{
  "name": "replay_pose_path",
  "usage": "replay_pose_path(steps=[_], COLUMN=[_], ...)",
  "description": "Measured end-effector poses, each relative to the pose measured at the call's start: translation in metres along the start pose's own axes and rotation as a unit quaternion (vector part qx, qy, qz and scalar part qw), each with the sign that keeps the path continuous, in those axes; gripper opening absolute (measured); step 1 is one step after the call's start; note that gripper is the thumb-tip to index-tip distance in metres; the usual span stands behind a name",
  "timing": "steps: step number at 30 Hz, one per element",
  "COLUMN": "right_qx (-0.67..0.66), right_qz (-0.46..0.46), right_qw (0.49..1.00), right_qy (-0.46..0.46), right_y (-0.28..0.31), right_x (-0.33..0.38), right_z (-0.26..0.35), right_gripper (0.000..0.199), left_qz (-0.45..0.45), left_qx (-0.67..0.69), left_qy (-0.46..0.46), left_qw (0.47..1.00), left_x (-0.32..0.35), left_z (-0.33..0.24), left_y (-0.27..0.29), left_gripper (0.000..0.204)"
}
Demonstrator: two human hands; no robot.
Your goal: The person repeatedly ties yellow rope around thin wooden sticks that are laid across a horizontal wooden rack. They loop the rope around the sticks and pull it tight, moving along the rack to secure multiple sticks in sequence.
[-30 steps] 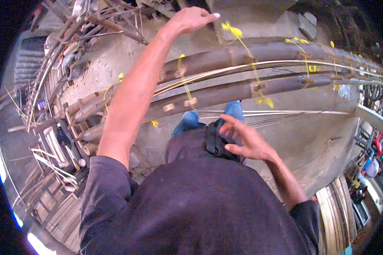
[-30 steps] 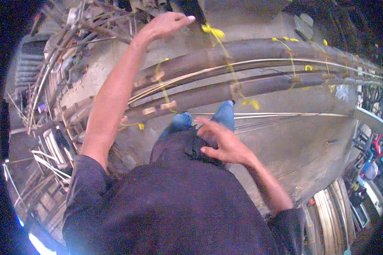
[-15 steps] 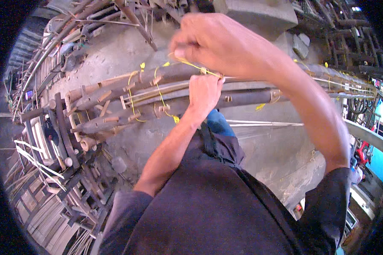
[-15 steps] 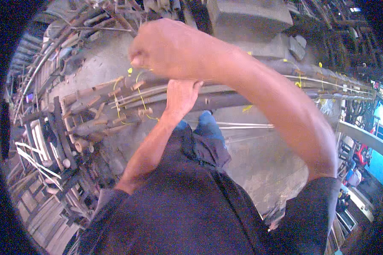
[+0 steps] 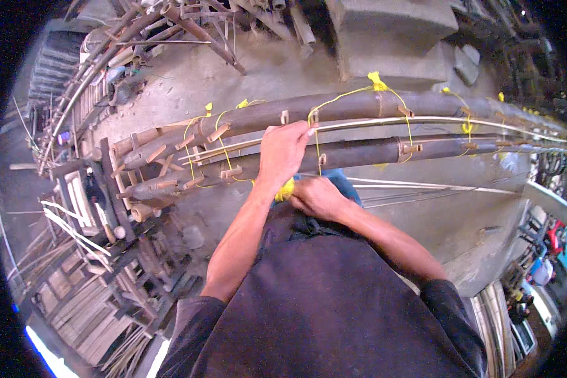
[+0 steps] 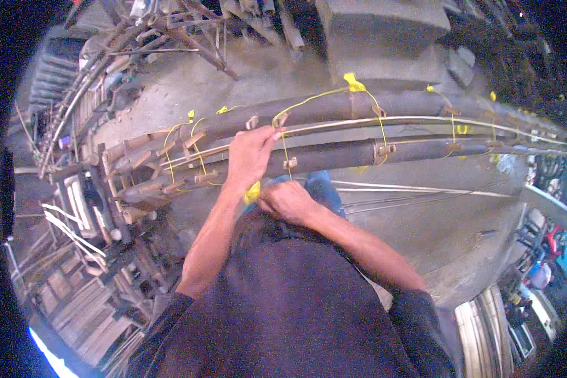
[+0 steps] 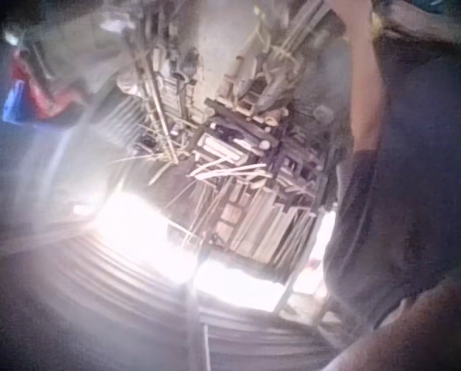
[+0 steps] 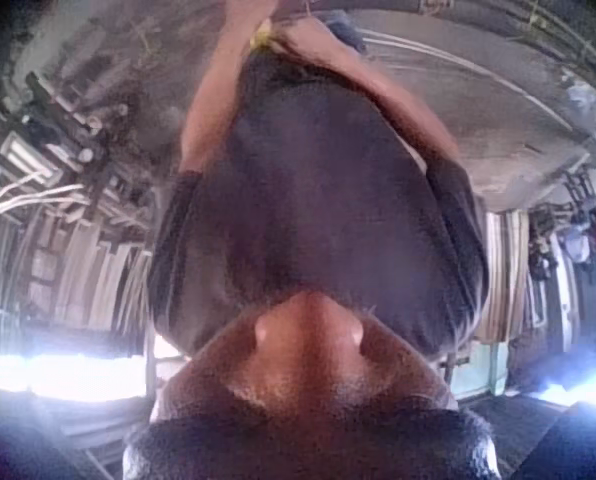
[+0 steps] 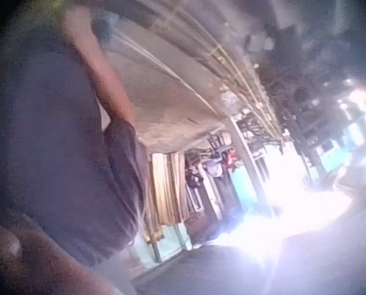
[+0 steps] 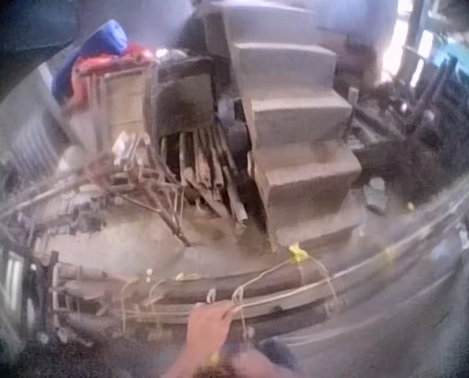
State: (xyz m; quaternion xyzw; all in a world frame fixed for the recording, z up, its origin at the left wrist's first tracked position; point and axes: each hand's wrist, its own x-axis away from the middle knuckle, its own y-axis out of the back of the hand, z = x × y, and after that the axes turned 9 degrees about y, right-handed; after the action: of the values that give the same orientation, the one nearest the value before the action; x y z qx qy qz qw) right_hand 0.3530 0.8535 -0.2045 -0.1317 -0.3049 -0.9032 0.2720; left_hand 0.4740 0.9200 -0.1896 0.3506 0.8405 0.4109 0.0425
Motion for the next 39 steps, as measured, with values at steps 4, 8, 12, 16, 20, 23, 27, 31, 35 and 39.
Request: replay_pose_path(steps=[4, 8, 12, 16, 20, 23, 27, 31, 35, 39], right_qx=[-0.056, 0.002, -0.121, -0.144, 0.015, -0.229, -0.072, 0.043, 0.154, 0.246], right_qz=[-0.268, -0.461, -0.318, -0.459, -0.488, -0.366, -0.309, -0.318, -0.513, -0.401], right_qw=[0.931, 0.884, 0.922, 0.868, 0.869, 0.897, 0.937, 0.927, 0.835, 0.882], right_qy=[0.242, 0.074, -0.184, -0.119, 0.08, 0.098, 0.148, 0.196, 0.124, -0.003], right_y=[0.005, 0.082, 0.083, 0.043, 0.097, 0.098, 0.007, -0.019, 0.033, 0.084], right_x=[0.008, 0.035, 0.019, 0.009, 0.054, 0.057, 0.04, -0.006, 0.032, 0.022], right_z=[-0.009, 0.001, 0.004, 0.004, 0.061, 0.056, 0.024, -0.011, -0.012, -0.012], right_gripper=[0.015, 0.016, 0.015, 0.019, 0.019, 0.024, 0.029, 0.012, 0.027, 0.036], left_qz=[0.073, 0.119, 0.213, 0.291, 0.325, 0.283, 0.106, 0.171, 0.113, 0.062], left_qx=[0.292, 0.284, 0.457, 0.511, 0.477, 0.469, 0.162, 0.152, -0.139, -0.119], left_qy=[-0.016, 0.06, 0.083, 0.024, -0.028, -0.044, 0.048, 0.236, 0.009, -0.059], left_qw=[0.954, 0.95, 0.86, 0.808, 0.816, 0.836, 0.98, 0.945, 0.984, 0.989], left_x=[-0.009, -0.106, -0.117, -0.099, -0.083, -0.096, -0.153, -0.186, -0.188, -0.167], left_z=[-0.035, -0.027, -0.033, -0.051, -0.054, -0.055, -0.013, 0.037, 0.043, 0.05], left_y=[0.035, 0.051, 0.034, 0.054, 0.058, 0.047, 0.004, -0.054, 0.006, 0.076], left_gripper=[0.036, 0.035, 0.03, 0.027, 0.021, 0.031, 0.037, 0.041, 0.046, 0.045])
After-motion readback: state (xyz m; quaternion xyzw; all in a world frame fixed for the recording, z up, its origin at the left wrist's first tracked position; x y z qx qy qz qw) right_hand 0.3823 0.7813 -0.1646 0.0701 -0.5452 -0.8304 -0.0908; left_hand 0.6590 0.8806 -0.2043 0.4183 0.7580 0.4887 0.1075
